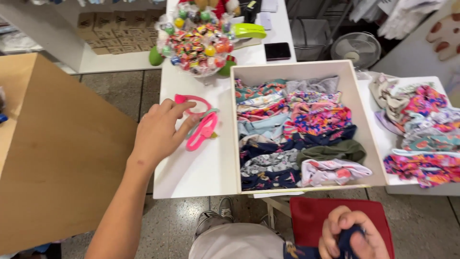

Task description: Organizing various hair accessories like scrunchies and headbands into a storage box on a counter.

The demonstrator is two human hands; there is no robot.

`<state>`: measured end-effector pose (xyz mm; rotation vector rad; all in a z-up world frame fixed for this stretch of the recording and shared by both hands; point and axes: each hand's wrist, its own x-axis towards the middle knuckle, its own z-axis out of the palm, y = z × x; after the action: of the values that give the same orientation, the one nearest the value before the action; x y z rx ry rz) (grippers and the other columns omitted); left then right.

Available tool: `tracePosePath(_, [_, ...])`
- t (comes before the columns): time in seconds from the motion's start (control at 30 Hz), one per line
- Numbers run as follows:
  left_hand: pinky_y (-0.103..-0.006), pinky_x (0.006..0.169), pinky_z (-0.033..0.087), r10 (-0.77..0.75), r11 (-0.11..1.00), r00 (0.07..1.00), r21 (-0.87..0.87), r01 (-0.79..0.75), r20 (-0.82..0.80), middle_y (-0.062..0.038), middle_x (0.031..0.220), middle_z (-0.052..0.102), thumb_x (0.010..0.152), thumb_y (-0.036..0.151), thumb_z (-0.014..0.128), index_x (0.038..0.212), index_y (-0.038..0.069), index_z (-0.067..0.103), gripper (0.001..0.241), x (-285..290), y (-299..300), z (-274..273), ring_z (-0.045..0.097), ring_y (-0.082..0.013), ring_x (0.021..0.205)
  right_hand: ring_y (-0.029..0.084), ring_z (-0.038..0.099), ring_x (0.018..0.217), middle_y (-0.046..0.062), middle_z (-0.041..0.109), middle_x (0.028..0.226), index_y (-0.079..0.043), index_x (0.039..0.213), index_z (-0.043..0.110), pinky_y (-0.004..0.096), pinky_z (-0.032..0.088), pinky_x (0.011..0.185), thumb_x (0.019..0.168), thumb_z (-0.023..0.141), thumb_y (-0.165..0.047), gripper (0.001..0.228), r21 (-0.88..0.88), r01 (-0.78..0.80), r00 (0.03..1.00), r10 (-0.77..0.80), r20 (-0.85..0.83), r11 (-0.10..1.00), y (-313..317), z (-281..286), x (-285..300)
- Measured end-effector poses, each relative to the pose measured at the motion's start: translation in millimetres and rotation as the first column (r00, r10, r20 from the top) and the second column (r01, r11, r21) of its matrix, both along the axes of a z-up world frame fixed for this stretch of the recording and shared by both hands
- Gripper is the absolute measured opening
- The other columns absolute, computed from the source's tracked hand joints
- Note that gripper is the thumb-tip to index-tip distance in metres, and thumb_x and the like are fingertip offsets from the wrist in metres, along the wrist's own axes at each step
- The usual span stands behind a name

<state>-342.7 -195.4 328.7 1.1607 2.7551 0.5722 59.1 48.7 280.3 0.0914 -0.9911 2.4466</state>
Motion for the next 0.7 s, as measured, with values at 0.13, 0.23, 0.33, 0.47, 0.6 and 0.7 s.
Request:
tracePosePath(0.13, [-0.0424,0.103,0.045,-0.410,0.801,0.912,0.477,0.362,-0.005,-0.001,0.119,0.080,0.110,0.036,0.065,0.124,0.016,0.075,0.026,70.6,29.4,34.3,0.071,-0.0216,0.105,0.022,0.050,0.072,0.015,0.052,0.099,0.004,0.120,0.071,0.034,0.039,0.054,0.121,0.057,-0.017,0.026,-0.082,0.226,0.973,-0.228,-0.022,0.971,-9.5,26.3,-27.2])
tracePosePath(0.23, [-0.0497,0.102,0.046,-0.680,0.678,0.729,0.444,0.585,0.077,-0.007,0.134,0.079,0.106,0.065,0.049,0.138,0.014,0.071,0.064,131.1,67.4,60.9,0.072,-0.0307,0.118,0.017,0.046,0.076,0.008,0.051,0.099,-0.003,0.122,0.072,0.033,0.039,0.066,0.125,0.052,-0.025,0.029,-0.172,0.256,0.966,-0.259,0.006,0.951,-8.2,45.8,-45.6])
tracePosePath(0.33, [-0.0535,0.104,0.046,-0.713,0.701,0.652,0.299,0.648,0.259,-0.005,0.144,0.073,0.091,0.082,0.044,0.153,0.023,0.060,0.087,155.3,95.2,54.1,0.062,-0.0350,0.132,0.016,0.044,0.078,0.004,0.049,0.097,-0.009,0.119,0.068,0.032,0.040,0.072,0.124,0.055,-0.031,0.027,-0.292,0.235,0.970,-0.245,0.005,0.927,4.3,48.1,-55.7])
tracePosePath(0.47, [-0.0499,0.086,0.045,-0.740,0.668,0.620,0.187,0.720,0.261,-0.007,0.098,0.075,0.099,0.065,0.055,0.139,0.024,0.064,0.058,157.4,116.3,39.3,0.070,-0.0340,0.096,0.016,0.044,0.082,0.003,0.051,0.099,-0.013,0.119,0.067,0.031,0.042,0.077,0.124,0.054,-0.036,0.027,-0.303,0.269,0.961,-0.275,0.024,0.914,23.7,38.8,-56.6])
tracePosePath(0.6, [-0.0457,0.084,0.047,-0.704,0.710,0.647,0.281,0.645,0.292,0.001,0.088,0.080,0.103,0.050,0.062,0.123,0.026,0.068,0.031,148.7,119.9,40.5,0.076,-0.0300,0.085,0.031,0.060,0.104,0.015,0.063,0.121,-0.009,0.134,0.062,0.046,0.051,0.098,0.122,0.056,-0.038,0.032,-0.096,0.358,0.925,-0.338,0.171,0.929,43.4,25.0,-42.0])
tracePosePath(0.7, [-0.0422,0.089,0.047,-0.680,0.734,0.651,0.308,0.606,0.338,0.005,0.089,0.081,0.108,0.052,0.053,0.129,0.025,0.065,0.037,143.4,118.5,49.1,0.073,-0.0274,0.078,0.041,0.071,0.124,0.030,0.063,0.146,-0.005,0.156,0.050,0.057,0.060,0.106,0.107,0.079,-0.038,0.066,0.118,0.247,0.949,-0.265,0.172,0.962,58.8,25.0,-30.4])
